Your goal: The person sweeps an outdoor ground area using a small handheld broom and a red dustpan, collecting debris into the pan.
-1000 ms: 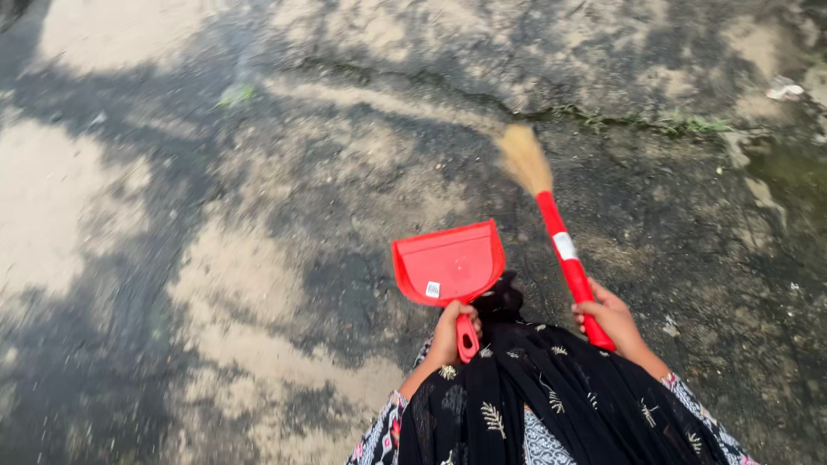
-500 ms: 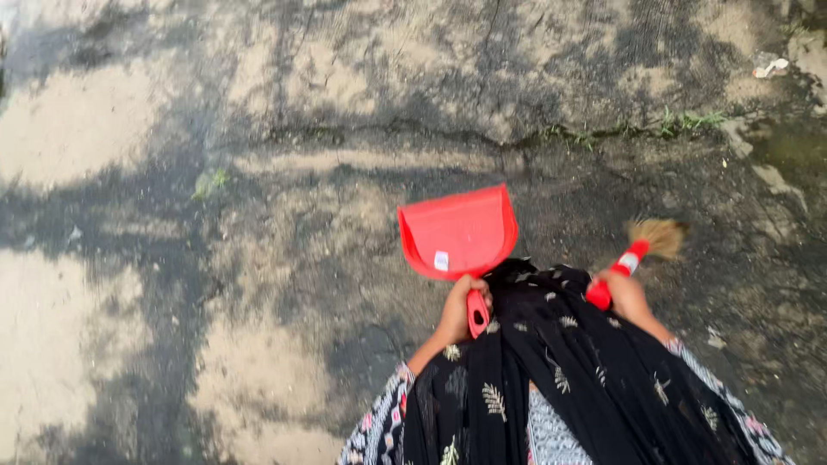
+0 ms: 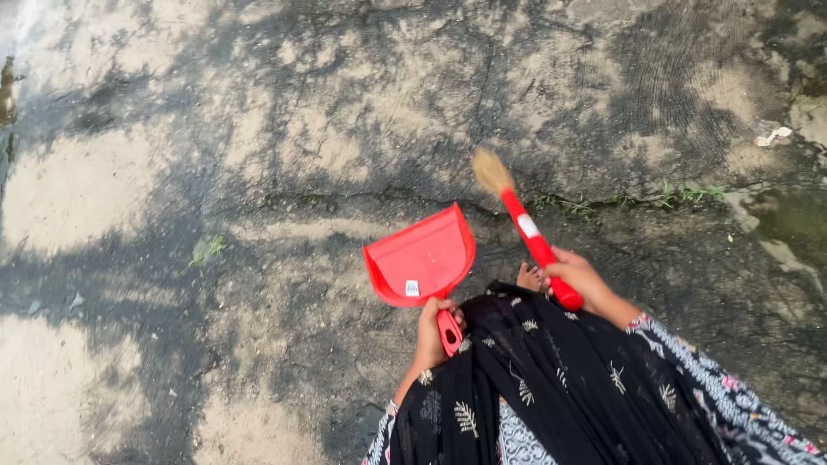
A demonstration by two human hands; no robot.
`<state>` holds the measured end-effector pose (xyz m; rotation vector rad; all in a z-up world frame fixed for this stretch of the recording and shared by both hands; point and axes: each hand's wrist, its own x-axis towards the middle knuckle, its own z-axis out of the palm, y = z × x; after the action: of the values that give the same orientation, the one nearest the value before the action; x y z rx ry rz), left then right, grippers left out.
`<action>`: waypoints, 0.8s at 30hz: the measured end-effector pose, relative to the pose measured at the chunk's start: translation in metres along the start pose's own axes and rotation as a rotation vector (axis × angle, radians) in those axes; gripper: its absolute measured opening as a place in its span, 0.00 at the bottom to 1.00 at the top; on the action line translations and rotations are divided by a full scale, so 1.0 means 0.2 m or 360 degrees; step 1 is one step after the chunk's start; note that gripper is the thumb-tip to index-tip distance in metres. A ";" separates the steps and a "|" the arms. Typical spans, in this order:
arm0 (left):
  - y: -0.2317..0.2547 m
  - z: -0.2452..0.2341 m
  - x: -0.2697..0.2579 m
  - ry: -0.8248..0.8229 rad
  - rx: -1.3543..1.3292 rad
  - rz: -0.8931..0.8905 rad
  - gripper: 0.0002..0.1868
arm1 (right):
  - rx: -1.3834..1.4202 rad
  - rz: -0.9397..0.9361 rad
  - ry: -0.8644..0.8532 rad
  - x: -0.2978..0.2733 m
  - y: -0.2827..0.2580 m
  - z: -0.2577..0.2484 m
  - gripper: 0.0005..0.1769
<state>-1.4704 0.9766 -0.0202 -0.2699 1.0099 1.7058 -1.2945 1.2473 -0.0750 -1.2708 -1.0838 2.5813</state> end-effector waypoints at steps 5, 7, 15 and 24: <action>0.07 0.40 0.38 0.0013 0.0021 -0.0145 0.10 | -0.0099 -0.0228 0.0131 0.01 -0.59 -0.02 0.45; 0.11 0.52 0.52 -0.0056 0.0092 -0.0190 0.10 | -0.0066 -0.0265 0.0179 0.06 -0.66 -0.09 0.45; 0.28 0.83 1.07 -0.0138 0.0102 -0.0379 0.09 | -0.0142 -0.0392 0.0794 0.46 -0.66 -0.57 0.29; 0.54 1.41 1.99 -0.0360 0.0521 -0.0459 0.08 | -0.1193 0.0026 0.0691 0.95 -1.06 -0.88 0.15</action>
<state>-1.6372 1.4465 -0.0414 -0.0065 1.0097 1.2575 -1.3423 1.5724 -0.1433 -1.8414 -1.9964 1.7778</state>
